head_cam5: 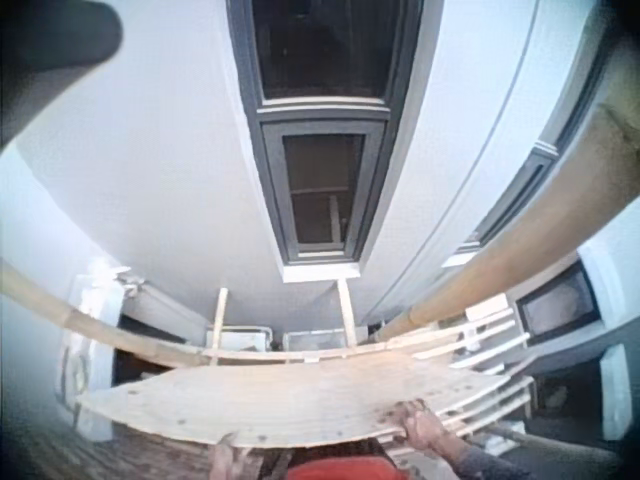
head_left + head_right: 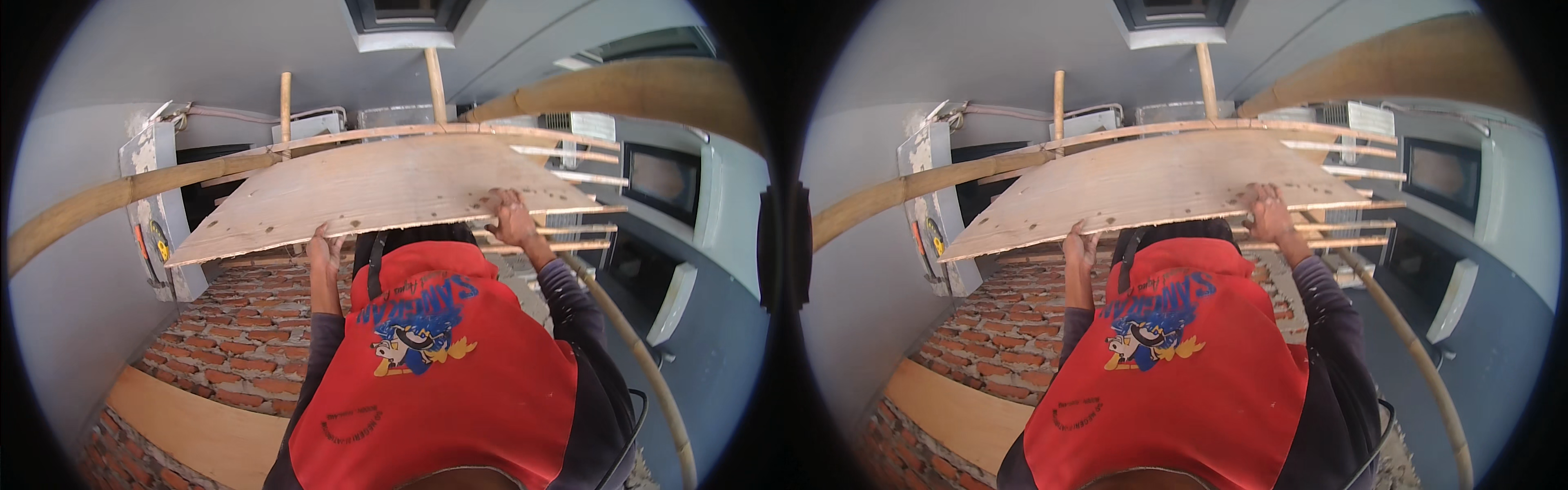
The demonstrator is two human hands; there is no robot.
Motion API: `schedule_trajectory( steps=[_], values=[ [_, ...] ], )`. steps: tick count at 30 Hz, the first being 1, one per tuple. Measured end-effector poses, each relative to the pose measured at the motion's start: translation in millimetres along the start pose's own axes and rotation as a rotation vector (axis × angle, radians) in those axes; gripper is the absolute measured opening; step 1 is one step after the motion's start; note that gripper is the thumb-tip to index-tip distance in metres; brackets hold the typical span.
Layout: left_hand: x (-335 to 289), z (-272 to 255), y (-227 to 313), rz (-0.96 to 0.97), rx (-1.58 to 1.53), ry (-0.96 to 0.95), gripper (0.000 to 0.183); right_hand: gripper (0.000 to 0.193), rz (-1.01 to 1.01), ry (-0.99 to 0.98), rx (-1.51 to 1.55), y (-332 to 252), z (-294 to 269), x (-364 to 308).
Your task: The person secures bamboo poles on a wall using wire, then positions a large plywood sheet onto a wooden scaffold frame. They adjust the sheet's placement and use a hand saw to cut the plywood to fit the structure.
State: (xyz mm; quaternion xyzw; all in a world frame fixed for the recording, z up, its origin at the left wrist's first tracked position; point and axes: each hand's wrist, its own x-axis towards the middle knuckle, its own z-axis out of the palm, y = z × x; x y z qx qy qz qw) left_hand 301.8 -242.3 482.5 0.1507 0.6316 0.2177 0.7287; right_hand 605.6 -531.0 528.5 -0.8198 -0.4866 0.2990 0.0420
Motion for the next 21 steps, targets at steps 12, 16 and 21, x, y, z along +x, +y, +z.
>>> schedule_trajectory(
  steps=[12,16,21],
  values=[
    [5.5,-14.3,-0.9,-0.068,0.069,0.040,0.030,0.077,1.128,1.255,1.015,37.6,40.8,-23.5],
    [0.1,-15.2,0.0,-0.086,0.072,0.061,0.030,0.057,0.982,0.800,2.053,14.3,31.7,-13.8],
    [-2.2,-25.8,1.0,-0.006,0.100,0.020,0.026,0.030,1.084,0.694,1.910,47.6,84.5,-8.8]
  ],
)
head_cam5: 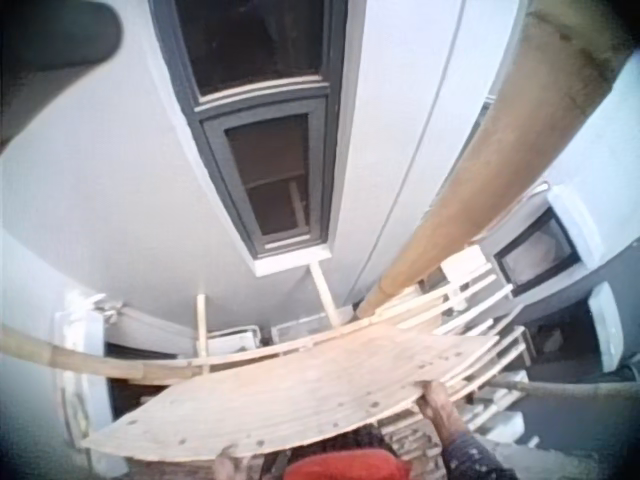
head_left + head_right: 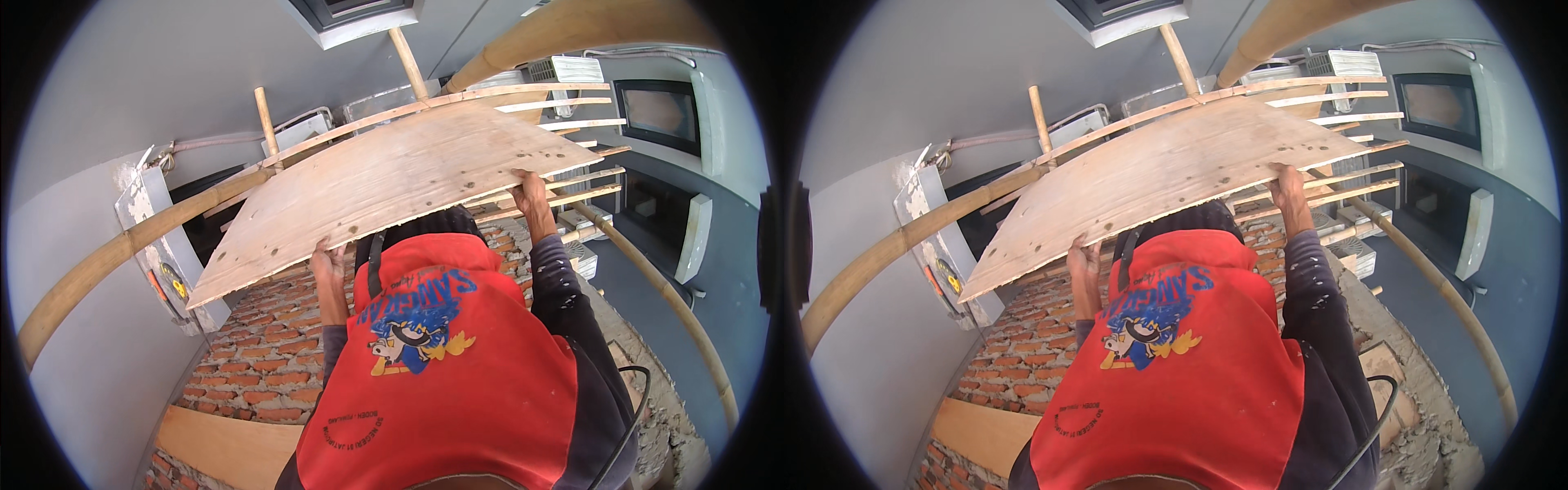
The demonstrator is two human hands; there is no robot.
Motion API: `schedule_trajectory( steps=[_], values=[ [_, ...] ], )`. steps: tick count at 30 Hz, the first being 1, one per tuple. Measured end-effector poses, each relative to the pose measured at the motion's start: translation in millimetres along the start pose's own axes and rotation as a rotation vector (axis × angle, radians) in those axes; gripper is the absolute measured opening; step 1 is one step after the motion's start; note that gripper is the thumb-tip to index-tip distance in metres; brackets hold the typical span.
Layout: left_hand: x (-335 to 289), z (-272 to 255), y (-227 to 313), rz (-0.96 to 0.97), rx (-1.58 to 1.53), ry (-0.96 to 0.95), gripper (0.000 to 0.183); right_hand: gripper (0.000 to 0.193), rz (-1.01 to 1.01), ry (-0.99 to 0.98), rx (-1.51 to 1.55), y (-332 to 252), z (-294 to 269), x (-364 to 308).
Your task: The person secures bamboo poles on a wall using wire, then positions a large plywood sheet onto a wooden scaffold frame. They adjust the sheet's placement and use a hand saw to cut the plywood to fit the structure.
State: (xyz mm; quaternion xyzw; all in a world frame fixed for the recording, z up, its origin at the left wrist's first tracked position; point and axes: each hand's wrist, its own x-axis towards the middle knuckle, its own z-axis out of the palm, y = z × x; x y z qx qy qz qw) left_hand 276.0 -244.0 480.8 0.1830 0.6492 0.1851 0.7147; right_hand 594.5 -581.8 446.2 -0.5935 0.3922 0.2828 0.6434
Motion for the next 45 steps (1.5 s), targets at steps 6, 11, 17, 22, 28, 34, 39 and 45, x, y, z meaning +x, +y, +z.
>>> schedule_trajectory(
  steps=[6,11,17,22,28,34,39,45],
  values=[
    [-7.8,-4.8,34.1,0.018,-0.011,0.001,0.029,0.027,-0.015,0.002,-0.023,-8.7,22.3,-49.9],
    [-20.5,-17.7,58.9,0.022,0.026,0.021,0.033,0.031,-0.097,0.060,0.055,-16.1,53.8,-112.5],
    [-28.7,-25.7,59.8,0.038,-0.038,-0.004,0.031,0.038,-0.111,0.038,0.084,-22.3,60.3,-142.7],
    [-37.8,-15.3,56.2,0.038,0.005,-0.007,0.033,0.037,-0.131,0.027,0.072,-18.9,52.8,-137.3],
    [-31.6,-18.0,56.4,0.020,-0.003,0.008,0.034,0.033,-0.067,0.056,0.063,-5.3,35.5,-123.9],
    [-27.8,-23.7,57.5,-0.012,-0.014,-0.026,0.036,0.032,-0.110,0.076,0.113,-3.7,43.2,-126.2],
    [-49.0,-3.6,59.6,-0.053,0.051,0.032,0.036,0.035,-0.122,0.084,0.058,-5.8,40.1,-119.6],
    [-33.3,-20.5,55.4,-0.023,0.042,-0.019,0.037,0.041,-0.098,0.075,0.041,-5.3,37.0,-117.9]
  ],
)
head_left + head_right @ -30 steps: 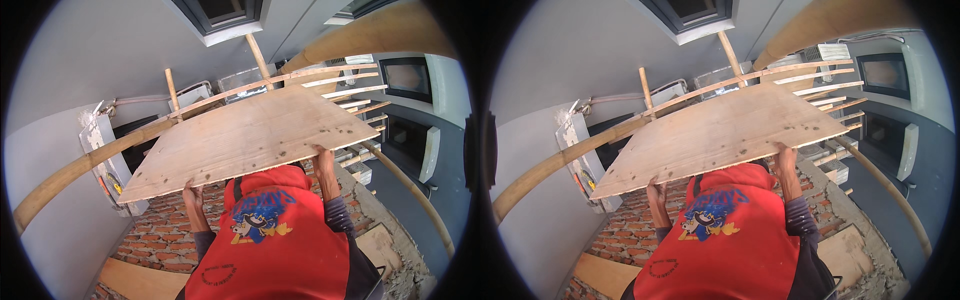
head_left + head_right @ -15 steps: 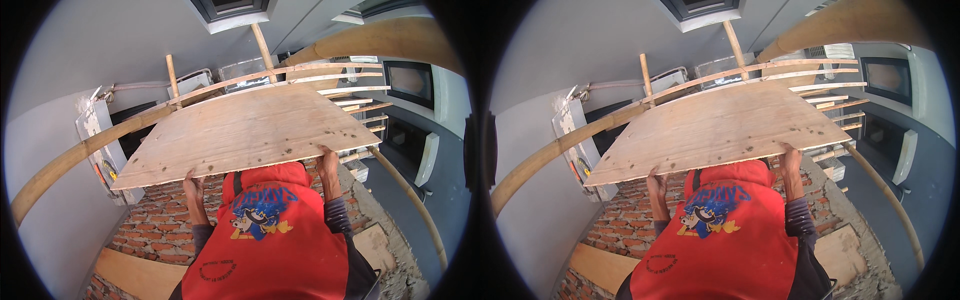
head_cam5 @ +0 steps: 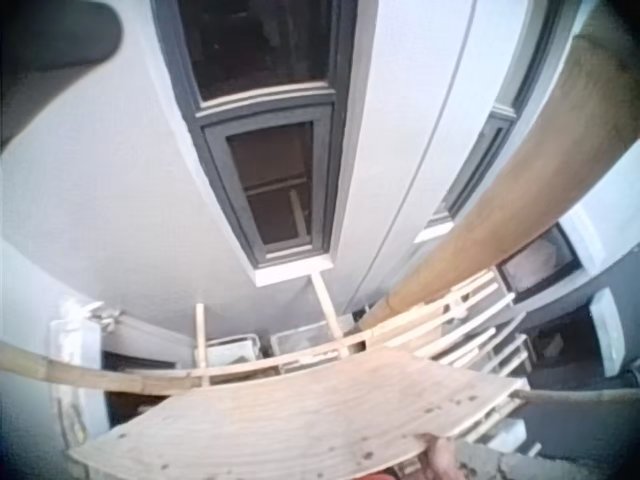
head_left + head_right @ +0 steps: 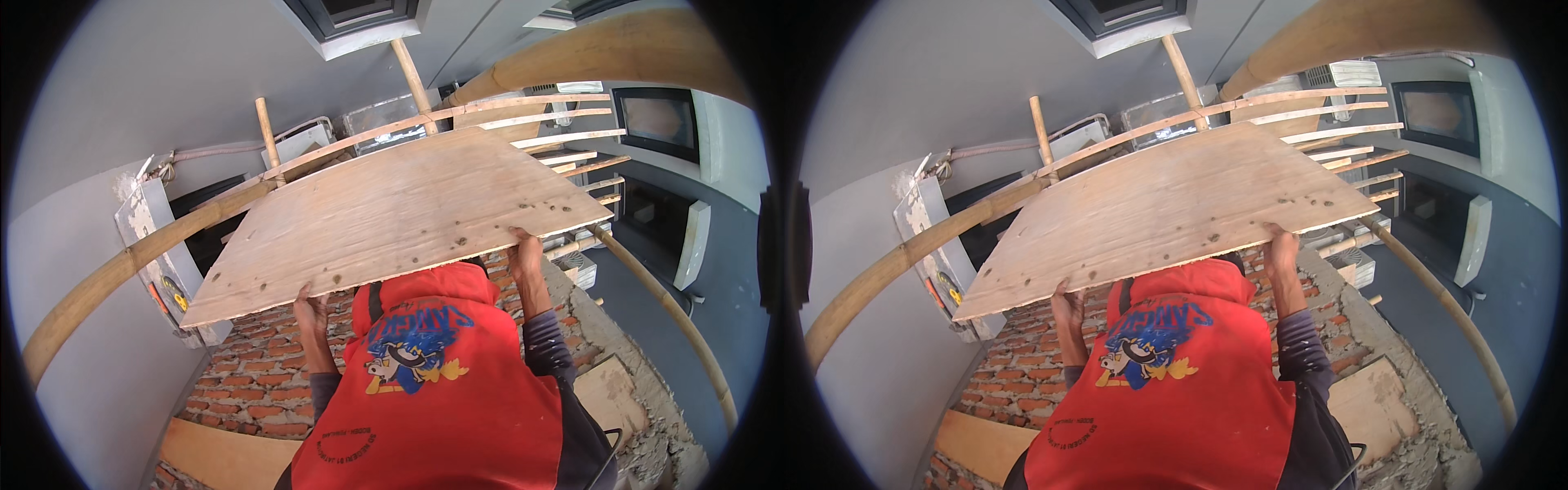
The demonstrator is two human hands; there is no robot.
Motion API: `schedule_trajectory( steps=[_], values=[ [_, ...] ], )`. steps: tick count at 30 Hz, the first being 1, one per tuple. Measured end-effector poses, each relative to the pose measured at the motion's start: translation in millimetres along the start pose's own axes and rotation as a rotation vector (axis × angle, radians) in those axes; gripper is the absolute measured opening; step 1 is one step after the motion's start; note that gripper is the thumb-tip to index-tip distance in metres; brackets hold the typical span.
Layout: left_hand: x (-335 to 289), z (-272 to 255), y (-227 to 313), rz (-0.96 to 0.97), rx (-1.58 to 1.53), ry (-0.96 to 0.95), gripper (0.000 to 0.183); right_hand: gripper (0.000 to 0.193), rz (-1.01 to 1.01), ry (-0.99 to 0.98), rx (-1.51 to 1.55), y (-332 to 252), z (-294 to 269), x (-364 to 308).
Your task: The person secures bamboo poles on a wall using wire, then positions a large plywood sheet onto a wooden scaffold frame. They adjust the sheet's placement and use a hand saw to cut the plywood to fit the structure.
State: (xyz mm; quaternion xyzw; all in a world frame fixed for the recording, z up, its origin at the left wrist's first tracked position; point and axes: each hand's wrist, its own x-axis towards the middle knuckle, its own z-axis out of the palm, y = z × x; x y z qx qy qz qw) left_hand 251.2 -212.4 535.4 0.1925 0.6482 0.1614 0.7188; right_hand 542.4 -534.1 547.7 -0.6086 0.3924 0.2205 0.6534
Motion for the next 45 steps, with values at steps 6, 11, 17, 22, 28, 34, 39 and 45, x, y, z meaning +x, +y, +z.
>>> schedule_trajectory(
  steps=[6,11,17,22,28,34,39,45],
  values=[
    [3.0,0.3,-0.9,0.048,0.005,-0.004,0.037,0.035,-0.015,-0.004,0.009,1.0,3.2,3.6],
    [-1.2,4.6,3.2,0.025,0.056,0.033,0.037,0.029,-0.055,0.010,0.023,-1.7,10.6,-2.7],
    [2.6,-1.2,2.5,0.003,0.075,0.047,0.033,0.028,-0.040,0.014,0.051,-2.4,11.5,-1.9],
    [11.0,-9.5,-0.8,0.013,0.061,0.027,0.030,0.027,-0.040,0.015,0.005,0.1,8.5,0.6],
    [14.2,-8.2,-0.2,0.054,0.067,0.020,0.026,0.026,0.003,0.046,0.004,2.9,7.5,3.2],
    [9.4,-1.2,4.8,0.019,0.079,0.024,0.029,0.034,0.000,0.035,-0.048,-1.0,10.3,-0.1],
    [7.4,1.4,4.3,0.023,0.127,0.030,0.031,0.031,0.018,0.016,-0.033,-0.8,6.2,3.2],
    [10.5,-2.5,1.7,0.004,0.091,0.003,0.032,0.029,0.000,0.026,-0.013,-0.4,7.4,4.3]
  ],
)
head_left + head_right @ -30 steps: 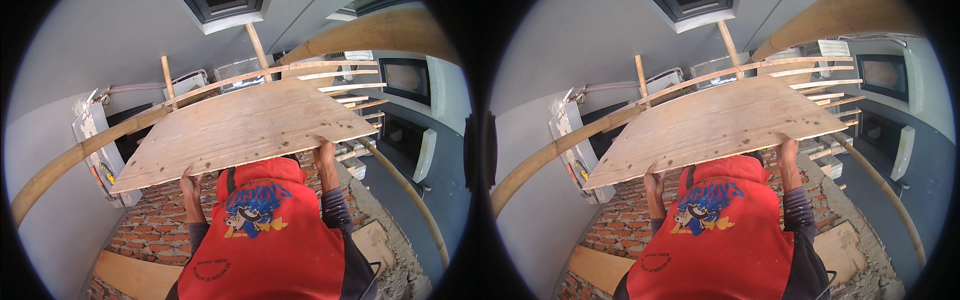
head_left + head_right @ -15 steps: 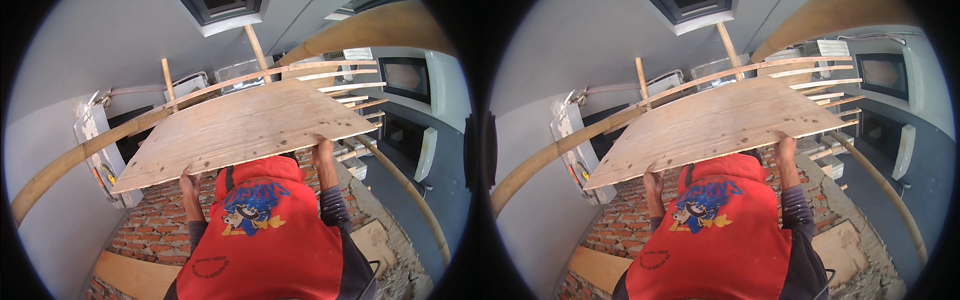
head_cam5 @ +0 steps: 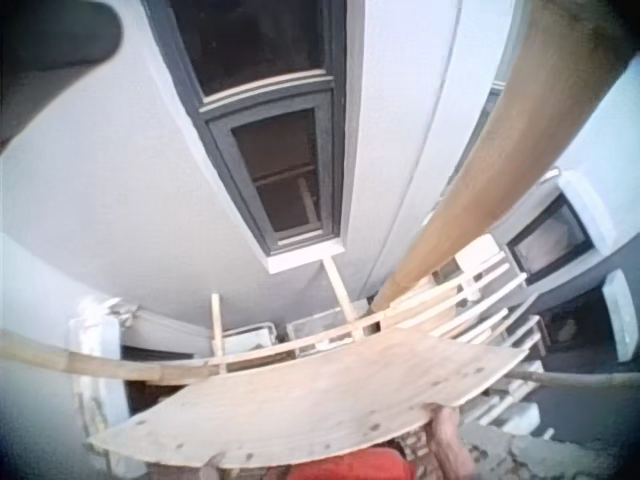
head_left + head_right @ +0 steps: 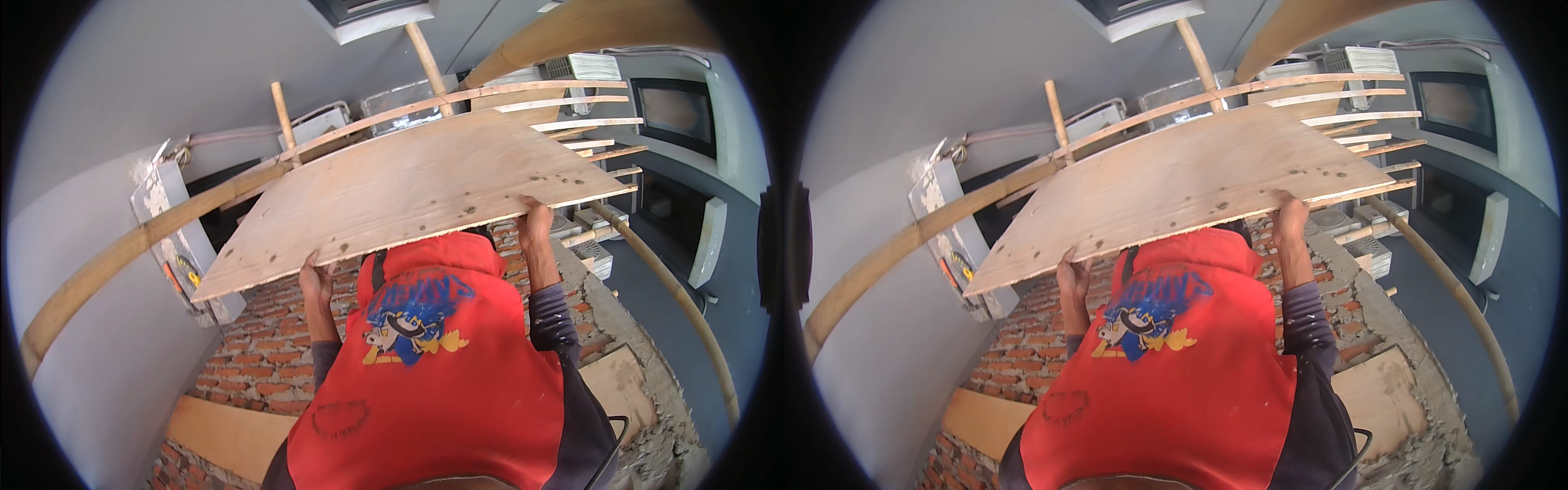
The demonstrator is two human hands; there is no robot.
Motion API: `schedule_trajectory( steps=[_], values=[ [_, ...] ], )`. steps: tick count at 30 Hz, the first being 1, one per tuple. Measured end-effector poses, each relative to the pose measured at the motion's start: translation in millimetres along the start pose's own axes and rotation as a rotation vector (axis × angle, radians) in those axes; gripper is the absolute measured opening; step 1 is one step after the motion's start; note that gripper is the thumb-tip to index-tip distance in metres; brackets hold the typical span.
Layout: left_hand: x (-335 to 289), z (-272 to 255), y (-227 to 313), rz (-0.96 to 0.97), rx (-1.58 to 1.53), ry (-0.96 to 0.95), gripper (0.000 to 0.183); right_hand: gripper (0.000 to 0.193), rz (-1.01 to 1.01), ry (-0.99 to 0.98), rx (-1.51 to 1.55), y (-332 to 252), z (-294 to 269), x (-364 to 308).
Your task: The person secures bamboo poles on a wall using wire, then positions a large plywood sheet onto a wooden scaffold frame. They adjust the sheet's placement and use a hand saw to cut the plywood to fit the structure.
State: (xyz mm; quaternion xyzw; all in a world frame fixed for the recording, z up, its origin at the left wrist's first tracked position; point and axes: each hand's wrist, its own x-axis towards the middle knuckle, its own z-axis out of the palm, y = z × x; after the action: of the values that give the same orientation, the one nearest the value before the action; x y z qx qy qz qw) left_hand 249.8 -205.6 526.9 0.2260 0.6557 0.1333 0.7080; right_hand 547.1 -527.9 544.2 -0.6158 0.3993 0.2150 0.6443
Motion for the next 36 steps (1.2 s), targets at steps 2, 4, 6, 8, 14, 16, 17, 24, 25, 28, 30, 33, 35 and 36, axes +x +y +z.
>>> schedule_trajectory(
  steps=[2,4,6,8,14,16,17,24,25,28,30,33,35,36],
  values=[
    [-0.3,0.3,1.5,0.006,0.015,-0.010,0.032,0.029,-0.014,0.015,0.010,4.4,0.8,4.4],
    [-0.4,2.0,2.9,0.010,0.030,0.000,0.032,0.037,-0.021,-0.024,0.038,-1.7,5.6,-5.7],
    [-2.7,4.4,4.5,0.014,0.030,0.004,0.032,0.041,-0.026,-0.048,0.067,1.4,4.5,-4.0],
    [-5.2,7.5,7.5,0.008,0.024,-0.011,0.032,0.045,-0.033,-0.052,0.054,1.2,3.9,-3.4],
    [-1.6,-2.0,-0.1,0.018,-0.011,0.024,0.031,0.046,-0.008,-0.083,0.032,1.9,4.2,-0.7],
    [-1.5,-1.2,-1.4,0.015,-0.003,0.020,0.031,0.044,0.019,-0.085,0.023,-3.8,6.0,-4.3],
    [-1.7,-0.6,-0.7,0.015,0.007,0.017,0.031,0.045,0.015,-0.085,0.033,-5.7,7.7,-8.8],
    [-2.2,0.1,0.6,0.008,0.075,0.046,0.030,0.047,0.011,-0.124,0.058,1.2,2.3,-3.7],
    [-0.8,-0.4,1.0,0.008,0.081,0.053,0.031,0.046,-0.015,-0.138,0.053,2.8,1.4,-2.8],
    [-2.7,3.8,-1.0,0.022,0.087,0.063,0.032,0.047,0.007,-0.150,0.070,-1.2,2.6,-6.2],
    [-8.7,6.3,4.2,0.025,0.080,0.081,0.032,0.046,0.035,-0.160,0.068,1.8,3.6,-4.5],
    [-5.0,4.4,0.5,0.022,0.071,0.064,0.033,0.048,0.011,-0.148,0.051,2.7,2.7,-1.2],
    [-0.1,-0.5,-0.7,0.024,0.073,0.050,0.032,0.047,0.024,-0.132,0.049,-0.3,6.0,-4.9],
    [-0.3,0.0,0.1,0.026,0.063,0.048,0.032,0.047,0.034,-0.125,0.049,-1.8,5.8,-4.9]
  ],
)
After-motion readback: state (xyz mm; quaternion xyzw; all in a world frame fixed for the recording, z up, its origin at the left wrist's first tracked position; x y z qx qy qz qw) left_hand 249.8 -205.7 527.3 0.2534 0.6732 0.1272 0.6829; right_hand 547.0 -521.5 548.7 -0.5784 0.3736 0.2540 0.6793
